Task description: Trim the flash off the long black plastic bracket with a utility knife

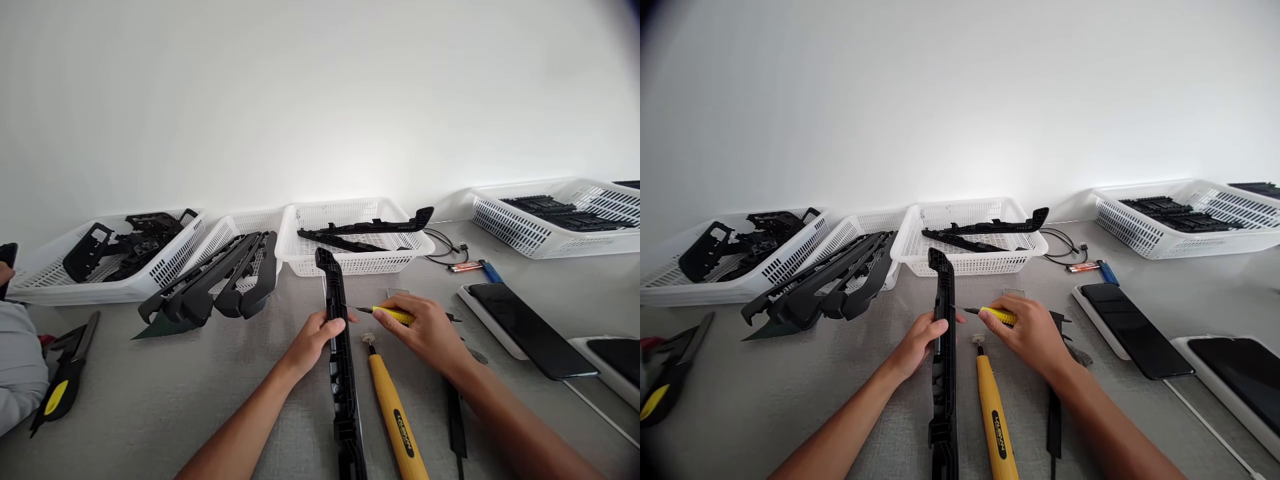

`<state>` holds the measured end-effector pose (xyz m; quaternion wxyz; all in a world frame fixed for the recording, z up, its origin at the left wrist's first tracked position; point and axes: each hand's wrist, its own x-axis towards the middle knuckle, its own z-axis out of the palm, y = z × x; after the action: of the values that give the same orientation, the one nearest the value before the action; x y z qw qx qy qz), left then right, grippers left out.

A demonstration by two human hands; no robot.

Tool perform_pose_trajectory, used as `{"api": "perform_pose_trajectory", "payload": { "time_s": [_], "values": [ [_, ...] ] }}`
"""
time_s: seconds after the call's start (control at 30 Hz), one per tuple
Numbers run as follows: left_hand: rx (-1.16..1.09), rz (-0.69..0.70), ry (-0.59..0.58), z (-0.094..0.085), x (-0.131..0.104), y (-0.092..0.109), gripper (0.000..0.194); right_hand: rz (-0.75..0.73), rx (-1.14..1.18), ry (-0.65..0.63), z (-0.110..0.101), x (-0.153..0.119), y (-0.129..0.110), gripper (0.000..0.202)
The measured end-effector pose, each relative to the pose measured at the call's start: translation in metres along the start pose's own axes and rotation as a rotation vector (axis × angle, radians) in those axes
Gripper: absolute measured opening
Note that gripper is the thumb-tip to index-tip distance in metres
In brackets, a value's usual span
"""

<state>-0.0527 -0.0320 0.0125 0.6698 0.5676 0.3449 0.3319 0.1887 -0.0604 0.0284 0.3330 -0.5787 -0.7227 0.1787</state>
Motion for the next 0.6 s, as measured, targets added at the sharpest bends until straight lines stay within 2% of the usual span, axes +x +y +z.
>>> {"api": "perform_pose_trajectory", "payload": {
  "time_s": [0.1, 0.23, 0.43, 0.6],
  "values": [
    [-0.056, -0.048, 0.041, 0.0007, 0.001, -0.0041, 0.068, -0.008, 0.012, -0.056, -0.0018, 0.0, -0.0017, 0.038],
    [-0.082, -0.061, 0.081, 0.0024, 0.0021, -0.0065, 0.073, -0.031, 0.021, -0.097, -0.0026, -0.0006, -0.0038, 0.04],
    [-0.103, -0.052, 0.036, 0.0024, 0.0012, -0.0017, 0.071, 0.014, 0.004, -0.03, -0.0025, -0.0009, -0.0031, 0.046],
    [-0.02, -0.038, -0.006, 0.0032, 0.0, 0.0024, 0.071, 0.034, -0.008, 0.023, 0.0007, 0.0, 0.0007, 0.049]
  ]
}}
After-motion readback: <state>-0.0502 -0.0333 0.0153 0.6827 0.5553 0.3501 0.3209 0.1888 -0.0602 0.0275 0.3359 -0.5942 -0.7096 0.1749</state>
